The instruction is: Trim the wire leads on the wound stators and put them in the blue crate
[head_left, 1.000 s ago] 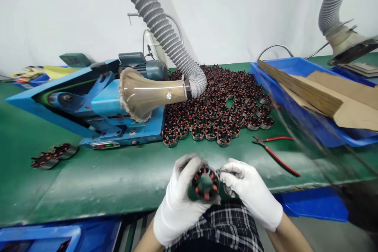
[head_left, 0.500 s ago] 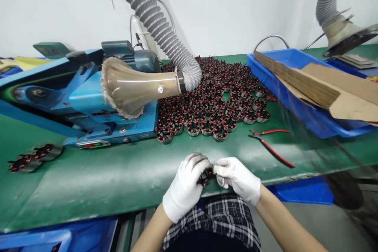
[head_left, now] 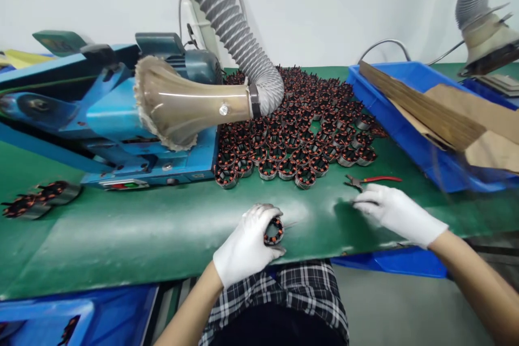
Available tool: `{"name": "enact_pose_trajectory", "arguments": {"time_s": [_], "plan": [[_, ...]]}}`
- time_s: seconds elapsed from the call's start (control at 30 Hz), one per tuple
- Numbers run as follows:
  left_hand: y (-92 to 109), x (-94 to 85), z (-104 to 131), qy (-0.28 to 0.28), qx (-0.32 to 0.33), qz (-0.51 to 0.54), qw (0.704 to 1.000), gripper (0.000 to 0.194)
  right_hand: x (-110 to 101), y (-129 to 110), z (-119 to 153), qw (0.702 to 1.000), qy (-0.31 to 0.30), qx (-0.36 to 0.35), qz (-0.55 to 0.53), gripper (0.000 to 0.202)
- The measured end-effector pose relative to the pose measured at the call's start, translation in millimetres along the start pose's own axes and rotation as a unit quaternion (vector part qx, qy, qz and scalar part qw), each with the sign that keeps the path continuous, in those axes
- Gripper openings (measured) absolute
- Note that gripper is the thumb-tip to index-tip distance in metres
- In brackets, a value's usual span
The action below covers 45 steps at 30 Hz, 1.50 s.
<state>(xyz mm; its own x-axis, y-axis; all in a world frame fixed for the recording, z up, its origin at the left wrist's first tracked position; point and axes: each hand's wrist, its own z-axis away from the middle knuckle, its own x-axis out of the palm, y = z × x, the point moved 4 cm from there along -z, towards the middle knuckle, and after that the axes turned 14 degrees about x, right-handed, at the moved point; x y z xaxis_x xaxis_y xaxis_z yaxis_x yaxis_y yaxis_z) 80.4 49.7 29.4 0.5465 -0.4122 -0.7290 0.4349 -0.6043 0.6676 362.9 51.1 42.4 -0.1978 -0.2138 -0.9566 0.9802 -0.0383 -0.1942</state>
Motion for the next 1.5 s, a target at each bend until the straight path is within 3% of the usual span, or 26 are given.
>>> {"name": "enact_pose_trajectory", "arguments": {"time_s": [0.07, 0.17, 0.3, 0.43, 0.5, 0.57, 0.63, 0.7, 0.8, 1.07, 1.37, 1.5], "plan": [[8, -1.9, -4, 0.007, 0.0, -0.012, 1.0, 0.056, 0, 30, -2, 0.991, 0.101, 0.084, 0.025, 0.031], [20, -1.3, -12, -0.01, -0.001, -0.064, 0.998, 0.037, 9, 41, -5, 0.97, 0.18, 0.12, 0.114, 0.063], [26, 5.4, -17, -0.066, 0.007, -0.108, 0.992, 0.017, 19, 32, -7, 0.956, 0.149, 0.201, 0.152, 0.057], [23, 8.5, -19, -0.074, -0.011, -0.129, 0.989, 0.019, 21, 21, 12, 0.939, 0.129, 0.315, -0.044, 0.035], [22, 9.7, -20, -0.072, -0.019, -0.126, 0.989, 0.019, 27, 4, 29, 0.931, 0.091, 0.301, -0.187, 0.031], [22, 10.9, -21, -0.071, -0.021, -0.125, 0.989, 0.017, 39, -23, 45, 0.912, -0.043, 0.239, -0.33, 0.032], [21, 11.9, -22, -0.07, -0.023, -0.125, 0.989, 0.016, 50, -54, 61, 0.873, -0.202, 0.176, -0.407, 0.028], [20, 12.7, -21, -0.07, -0.026, -0.119, 0.99, 0.015, 55, -79, 71, 0.855, -0.269, 0.127, -0.424, 0.021], [18, 13.4, -20, -0.074, -0.032, -0.12, 0.989, 0.016, 57, -95, 69, 0.877, -0.243, 0.102, -0.401, 0.016], [16, 14.3, -20, -0.074, -0.023, -0.117, 0.99, 0.016, 61, -110, 64, 0.919, -0.221, 0.126, -0.301, 0.015], [16, 12.3, -22, -0.075, -0.019, -0.098, 0.992, 0.018, 67, -119, 72, 0.923, -0.17, 0.165, -0.304, 0.017], [16, 12.6, -21, -0.071, -0.016, -0.103, 0.992, 0.017, 74, -121, 69, 0.904, -0.18, 0.187, -0.341, 0.027]]}}
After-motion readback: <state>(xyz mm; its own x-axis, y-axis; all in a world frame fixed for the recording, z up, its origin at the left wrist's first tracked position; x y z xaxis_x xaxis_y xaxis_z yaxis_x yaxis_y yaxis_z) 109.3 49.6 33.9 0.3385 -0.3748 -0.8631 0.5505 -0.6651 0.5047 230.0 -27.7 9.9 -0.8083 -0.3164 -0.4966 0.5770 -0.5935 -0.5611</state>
